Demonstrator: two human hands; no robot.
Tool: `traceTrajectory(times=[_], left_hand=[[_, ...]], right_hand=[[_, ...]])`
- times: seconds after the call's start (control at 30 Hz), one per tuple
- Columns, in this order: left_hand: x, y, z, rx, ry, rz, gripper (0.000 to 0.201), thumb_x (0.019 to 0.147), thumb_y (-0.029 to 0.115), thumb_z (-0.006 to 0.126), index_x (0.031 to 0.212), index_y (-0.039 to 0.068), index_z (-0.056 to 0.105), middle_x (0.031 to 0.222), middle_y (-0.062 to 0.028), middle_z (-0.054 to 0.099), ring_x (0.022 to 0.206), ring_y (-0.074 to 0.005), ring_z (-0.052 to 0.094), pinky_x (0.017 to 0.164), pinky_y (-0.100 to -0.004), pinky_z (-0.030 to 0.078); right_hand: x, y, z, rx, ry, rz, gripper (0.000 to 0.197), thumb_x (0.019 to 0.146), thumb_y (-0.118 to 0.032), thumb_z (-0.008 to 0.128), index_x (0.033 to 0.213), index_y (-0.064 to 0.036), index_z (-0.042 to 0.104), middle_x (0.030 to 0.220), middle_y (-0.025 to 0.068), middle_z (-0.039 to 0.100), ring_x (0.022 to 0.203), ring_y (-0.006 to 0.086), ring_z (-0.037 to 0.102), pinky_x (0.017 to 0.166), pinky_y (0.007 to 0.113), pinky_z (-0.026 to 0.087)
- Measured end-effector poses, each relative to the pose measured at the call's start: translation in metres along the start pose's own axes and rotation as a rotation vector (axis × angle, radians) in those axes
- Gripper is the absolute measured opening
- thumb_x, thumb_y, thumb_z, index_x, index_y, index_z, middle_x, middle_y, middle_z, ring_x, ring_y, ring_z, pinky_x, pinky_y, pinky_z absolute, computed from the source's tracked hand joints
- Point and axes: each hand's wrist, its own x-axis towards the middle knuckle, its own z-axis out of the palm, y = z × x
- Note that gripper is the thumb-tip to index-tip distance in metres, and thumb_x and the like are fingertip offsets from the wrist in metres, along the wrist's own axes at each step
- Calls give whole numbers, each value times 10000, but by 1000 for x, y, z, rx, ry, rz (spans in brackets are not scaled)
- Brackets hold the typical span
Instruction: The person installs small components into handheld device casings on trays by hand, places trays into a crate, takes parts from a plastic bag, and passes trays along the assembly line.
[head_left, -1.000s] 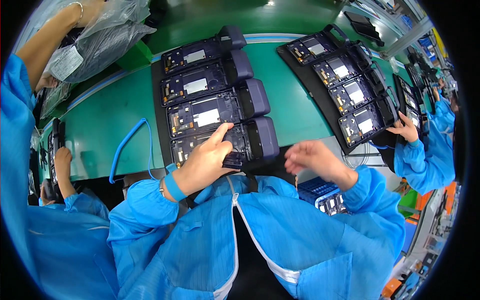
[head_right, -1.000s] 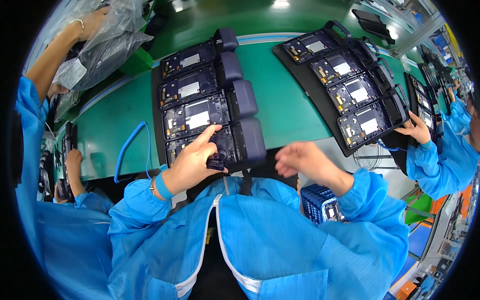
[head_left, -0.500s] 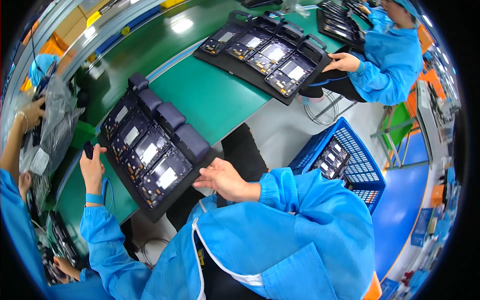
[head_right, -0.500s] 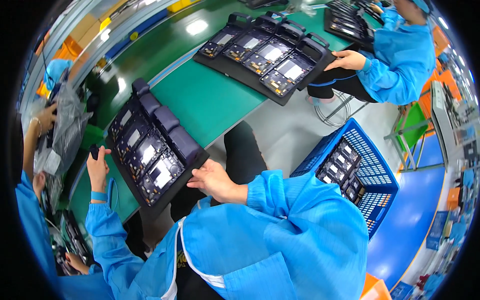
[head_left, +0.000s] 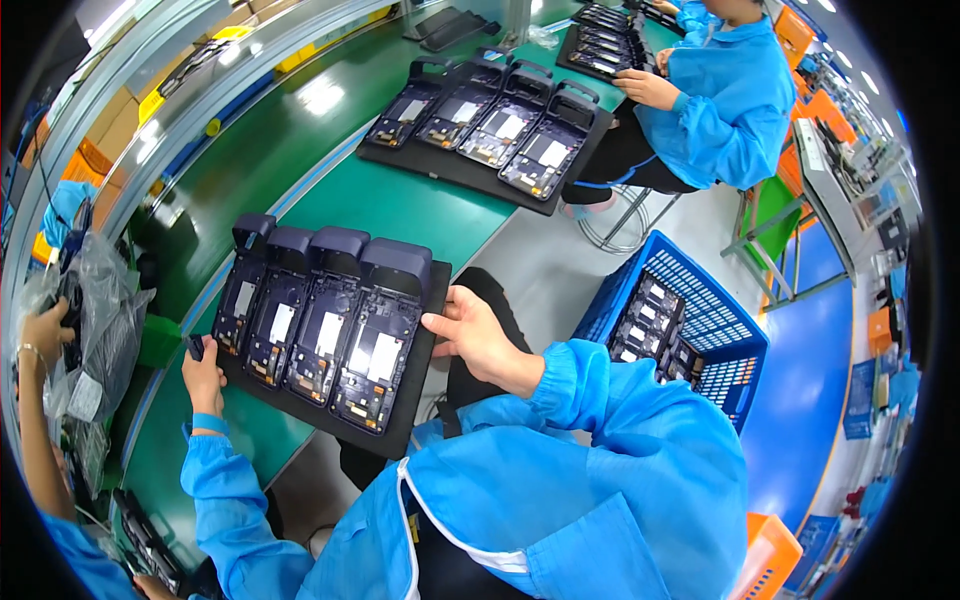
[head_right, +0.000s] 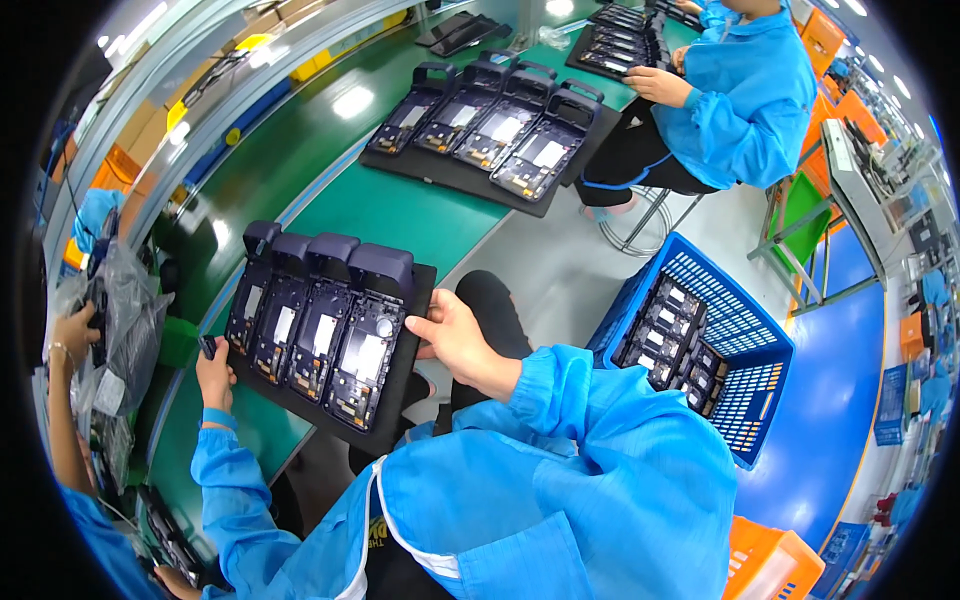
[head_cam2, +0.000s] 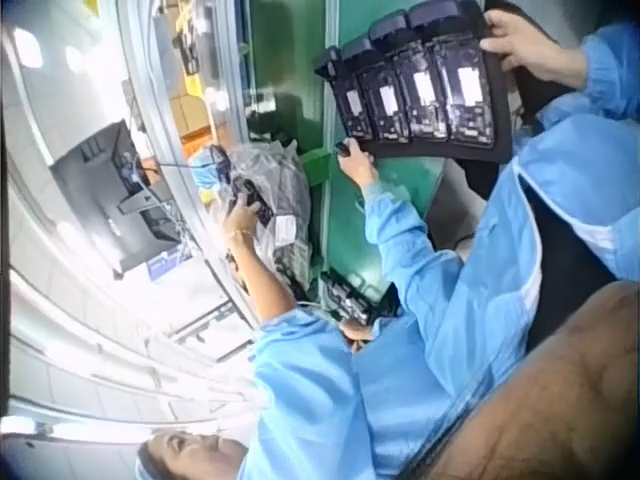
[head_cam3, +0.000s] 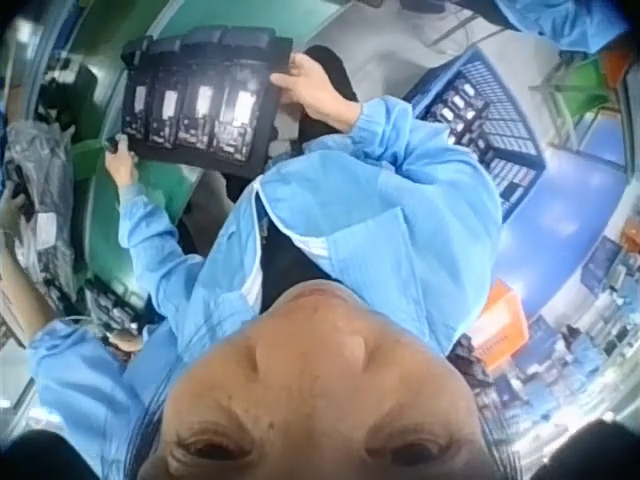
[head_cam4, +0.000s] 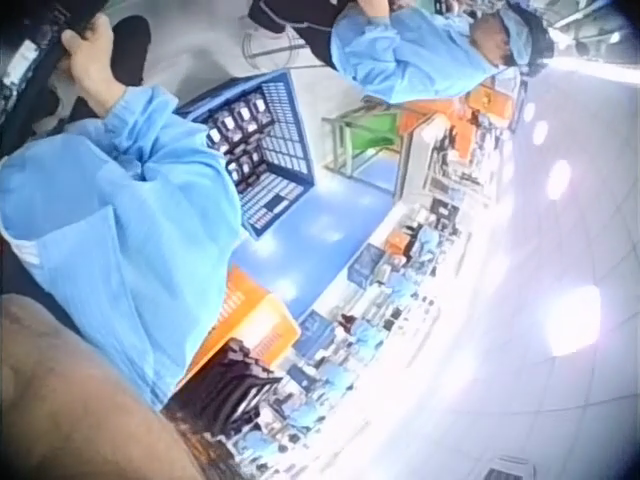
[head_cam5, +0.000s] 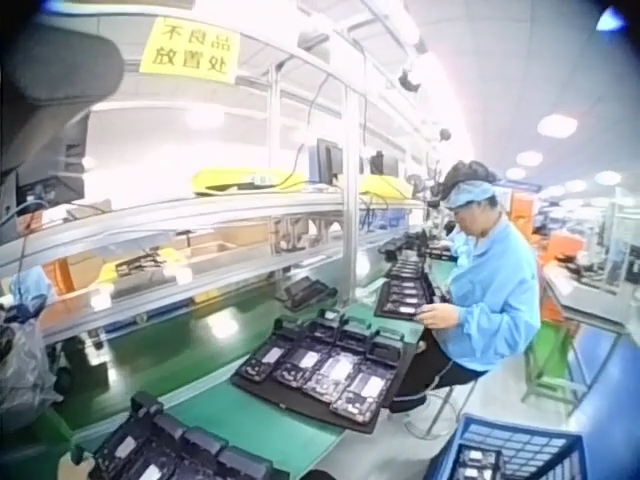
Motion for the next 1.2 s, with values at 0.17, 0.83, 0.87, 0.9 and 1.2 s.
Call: traceTrajectory(times=[0.17,0.83,0.87,0.9,1.2], left_hand=[[6,13,6,-95,-169,-132,216,839,140,548,1043,70,538,632,36,415,444,-40,349,347,-191,269],[60,84,-26,218,-316,-263,193,835,232,608,744,85,521,538,41,382,375,-40,308,291,-185,202],[59,86,-28,150,-350,-326,207,836,230,612,733,93,496,551,40,386,381,-39,310,291,-183,200],[58,88,-30,150,-352,-326,207,836,230,612,733,93,496,551,40,386,381,-39,310,291,-183,200],[49,89,-32,67,-532,-280,190,848,196,594,772,102,447,536,48,343,382,-36,294,283,-188,198]], right_hand=[[5,-7,-14,75,61,76,273,895,-87,470,1150,-59,377,1007,111,584,839,216,609,682,360,512],[54,17,41,159,395,-413,534,849,-145,530,1279,-16,241,1153,232,495,1077,324,495,905,381,378],[54,18,41,142,409,-419,536,842,-134,536,1277,-11,247,1158,230,492,1075,321,496,905,380,379],[54,19,39,141,412,-421,536,842,-134,536,1277,-11,247,1158,230,492,1075,321,496,905,380,379],[44,7,33,282,330,-460,496,836,-73,523,1262,10,283,1135,175,506,1033,223,505,886,327,389]])
